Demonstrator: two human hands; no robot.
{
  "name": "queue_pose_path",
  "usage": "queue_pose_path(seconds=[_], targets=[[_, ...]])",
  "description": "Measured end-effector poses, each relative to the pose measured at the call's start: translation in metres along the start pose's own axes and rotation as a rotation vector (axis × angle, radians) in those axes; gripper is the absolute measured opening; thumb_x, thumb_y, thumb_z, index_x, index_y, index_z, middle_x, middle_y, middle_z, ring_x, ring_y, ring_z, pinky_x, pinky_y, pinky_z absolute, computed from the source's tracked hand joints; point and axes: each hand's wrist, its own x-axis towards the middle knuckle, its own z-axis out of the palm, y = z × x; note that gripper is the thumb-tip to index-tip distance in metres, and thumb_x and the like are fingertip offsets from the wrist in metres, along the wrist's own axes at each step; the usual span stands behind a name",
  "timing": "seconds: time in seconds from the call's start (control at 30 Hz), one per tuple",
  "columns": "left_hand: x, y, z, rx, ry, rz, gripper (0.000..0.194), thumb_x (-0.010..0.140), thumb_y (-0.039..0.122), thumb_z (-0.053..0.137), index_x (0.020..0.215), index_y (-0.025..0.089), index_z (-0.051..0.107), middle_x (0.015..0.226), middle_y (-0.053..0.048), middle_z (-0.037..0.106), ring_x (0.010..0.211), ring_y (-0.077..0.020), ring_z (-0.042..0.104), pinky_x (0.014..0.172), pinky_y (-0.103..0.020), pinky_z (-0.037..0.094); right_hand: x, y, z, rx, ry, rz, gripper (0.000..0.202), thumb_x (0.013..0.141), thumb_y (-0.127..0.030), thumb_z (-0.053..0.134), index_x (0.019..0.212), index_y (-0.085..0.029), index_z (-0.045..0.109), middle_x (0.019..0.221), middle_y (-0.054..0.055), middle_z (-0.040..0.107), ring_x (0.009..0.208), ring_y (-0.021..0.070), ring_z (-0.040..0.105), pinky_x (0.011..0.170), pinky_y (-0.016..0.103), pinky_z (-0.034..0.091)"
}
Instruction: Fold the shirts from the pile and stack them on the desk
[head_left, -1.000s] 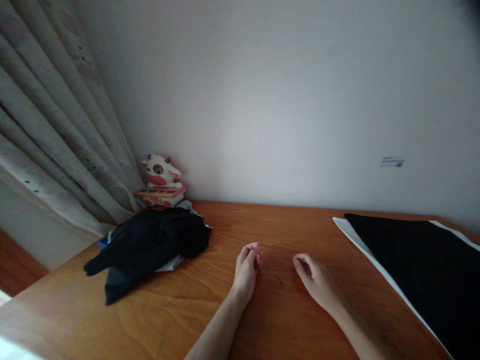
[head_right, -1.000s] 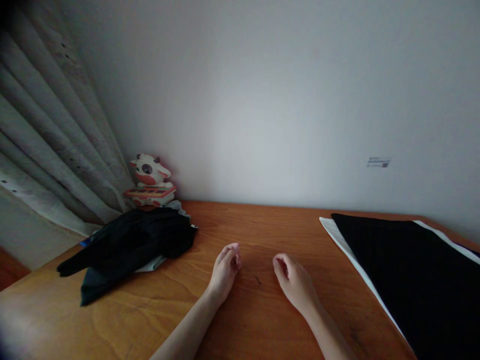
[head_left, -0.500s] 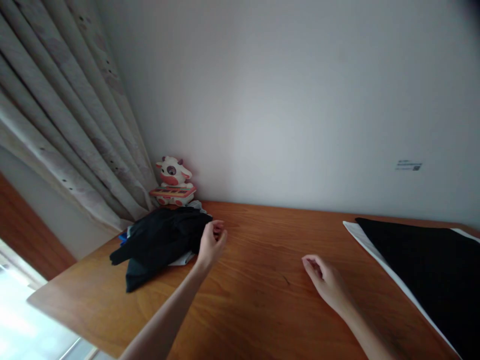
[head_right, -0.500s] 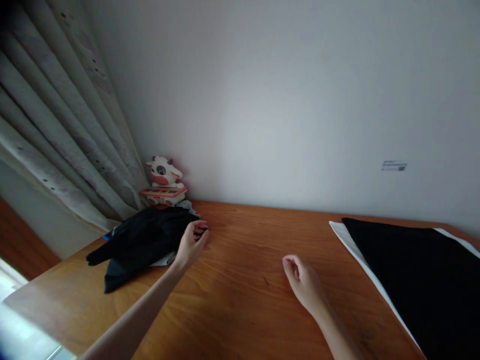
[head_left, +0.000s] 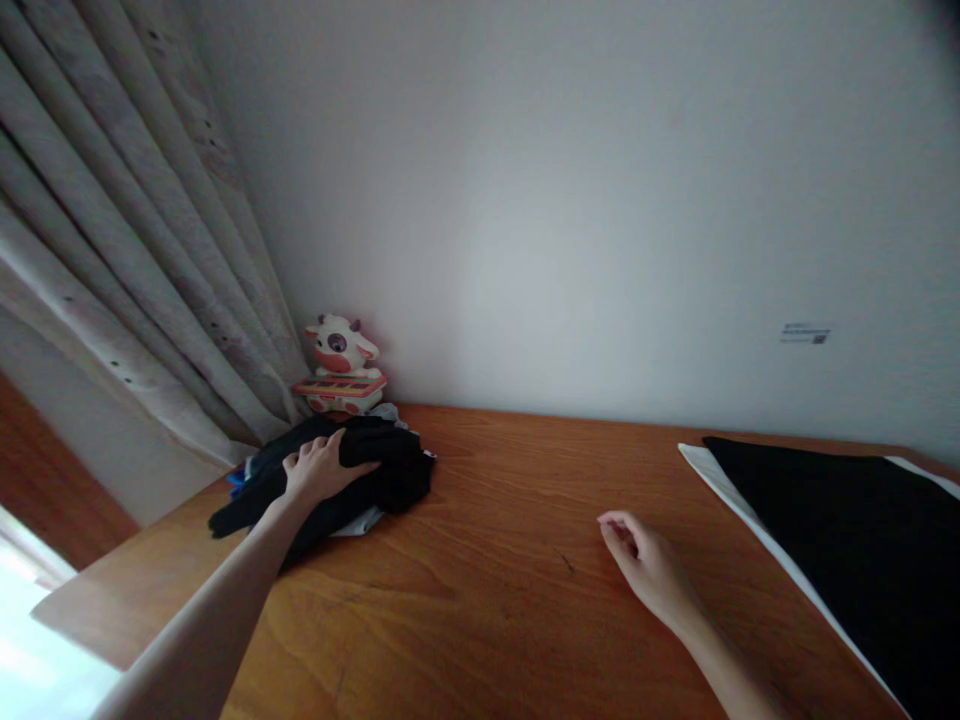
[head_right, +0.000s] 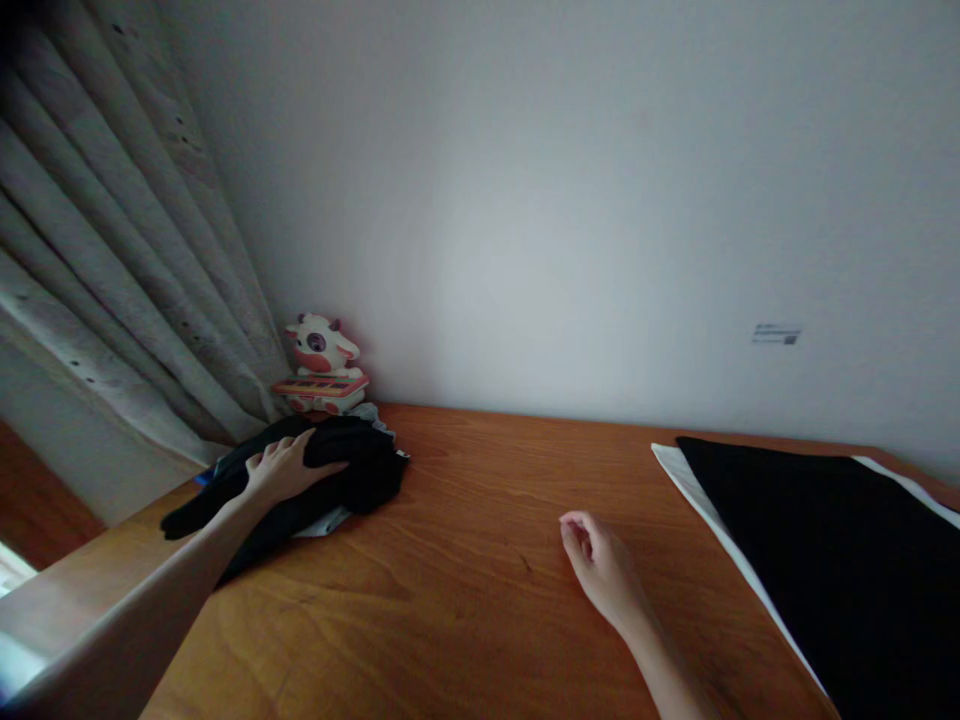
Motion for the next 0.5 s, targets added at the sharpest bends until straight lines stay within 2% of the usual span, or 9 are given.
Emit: queue_pose_path(seconds=[0.07,0.17,0.23,0.33,0.43,0.5], targets=[[0.003,0.002,-0.001,-0.062,0.034,-0.045,0.08,0.069,0.07,0.062,0.129,0.017,0.061,0.136,-0.024,0.06,0.131,-0.0502,0.047,0.105,-0.068,0.031,0.0,0.001,0.0,0.001,-0.003,-0.004,0.041,0.091,-0.059,0.047,0.096,-0.023,0.066,0.092,0.01,0.075,0.076,0.0244,0.069,0.071,0.037,0.054],[0.007,0.005,-0.005,-0.155,0.092,-0.111,0.06,0.08,0.059,0.056,0.123,0.017,0.062,0.129,-0.024,0.064,0.124,-0.0477,0.054,0.102,-0.068,0.035,0.001,0.0,-0.001,-0.008,-0.017,-0.008,0.04,0.091,-0.058,0.046,0.095,-0.023,0.066,0.09,0.01,0.075,0.075,0.0245,0.069,0.07,0.036,0.054],[0.009,0.006,-0.011,-0.248,0.169,-0.169,0.056,0.084,0.053,0.055,0.126,0.016,0.058,0.126,-0.023,0.065,0.119,-0.0455,0.057,0.099,-0.066,0.04,0.001,-0.001,-0.001,-0.013,-0.022,-0.006,0.04,0.092,-0.058,0.046,0.094,-0.023,0.066,0.088,0.009,0.075,0.075,0.0244,0.068,0.069,0.036,0.053],[0.015,0.008,-0.026,-0.46,0.359,-0.231,0.057,0.085,0.046,0.061,0.13,0.013,0.052,0.122,-0.019,0.066,0.114,-0.0396,0.061,0.096,-0.057,0.047,0.001,0.0,-0.001,-0.013,-0.021,0.004,0.04,0.091,-0.057,0.046,0.095,-0.023,0.067,0.087,0.009,0.075,0.072,0.024,0.068,0.068,0.036,0.052],[0.022,0.016,-0.051,-0.636,0.56,-0.218,0.059,0.087,0.043,0.062,0.134,0.011,0.045,0.123,-0.012,0.064,0.113,-0.0307,0.061,0.098,-0.048,0.049,0.001,0.0,0.0,-0.007,-0.016,0.007,0.04,0.091,-0.057,0.046,0.095,-0.023,0.067,0.087,0.009,0.075,0.071,0.0237,0.067,0.067,0.036,0.051],[0.025,0.028,-0.069,-0.705,0.673,-0.179,0.057,0.091,0.046,0.059,0.135,0.014,0.041,0.126,-0.009,0.061,0.115,-0.0256,0.06,0.1,-0.044,0.049,0.001,0.0,0.0,0.004,-0.007,0.007,0.039,0.091,-0.056,0.047,0.094,-0.022,0.067,0.087,0.009,0.074,0.07,0.0232,0.066,0.067,0.036,0.051]])
